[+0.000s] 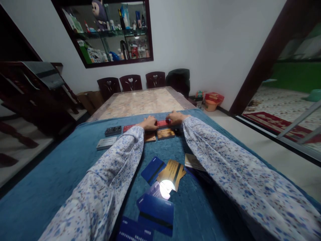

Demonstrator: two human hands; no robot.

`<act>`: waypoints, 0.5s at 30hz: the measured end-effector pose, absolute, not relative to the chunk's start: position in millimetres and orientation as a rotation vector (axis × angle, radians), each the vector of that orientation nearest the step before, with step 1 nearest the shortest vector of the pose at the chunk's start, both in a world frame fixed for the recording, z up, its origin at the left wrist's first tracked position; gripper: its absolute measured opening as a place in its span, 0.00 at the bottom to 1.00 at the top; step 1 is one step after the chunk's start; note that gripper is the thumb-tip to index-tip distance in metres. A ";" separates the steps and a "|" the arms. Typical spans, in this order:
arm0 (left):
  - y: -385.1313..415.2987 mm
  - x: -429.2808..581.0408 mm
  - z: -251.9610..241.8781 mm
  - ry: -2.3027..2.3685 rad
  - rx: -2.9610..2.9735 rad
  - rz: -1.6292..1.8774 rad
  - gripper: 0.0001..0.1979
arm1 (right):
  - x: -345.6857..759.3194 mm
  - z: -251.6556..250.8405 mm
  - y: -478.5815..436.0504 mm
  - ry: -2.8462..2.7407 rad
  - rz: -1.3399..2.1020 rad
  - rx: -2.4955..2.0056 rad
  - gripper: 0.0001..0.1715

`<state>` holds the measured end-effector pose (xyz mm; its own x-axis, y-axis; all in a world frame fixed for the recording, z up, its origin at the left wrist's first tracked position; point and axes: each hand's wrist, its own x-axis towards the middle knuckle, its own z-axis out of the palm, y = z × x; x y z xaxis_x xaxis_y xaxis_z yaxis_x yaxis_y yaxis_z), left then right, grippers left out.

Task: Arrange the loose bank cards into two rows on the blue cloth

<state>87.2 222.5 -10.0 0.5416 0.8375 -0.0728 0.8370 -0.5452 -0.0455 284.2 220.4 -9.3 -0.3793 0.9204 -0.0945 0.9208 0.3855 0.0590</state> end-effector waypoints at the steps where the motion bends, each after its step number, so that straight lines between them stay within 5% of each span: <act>1: 222.4 87.0 -10.3 -1.499 -2.755 0.126 0.19 | 284.9 -9.6 220.0 2.520 -0.001 1.688 0.25; 15: 217.1 90.2 -6.3 -1.427 -2.779 0.112 0.14 | 287.3 -9.3 215.8 2.567 -0.008 1.656 0.22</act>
<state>90.2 217.1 -6.3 0.5808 0.8121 -0.0566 0.8110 -0.5832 -0.0464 287.3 215.8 -9.3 -0.4097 0.9091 -0.0754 0.9096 0.4134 0.0423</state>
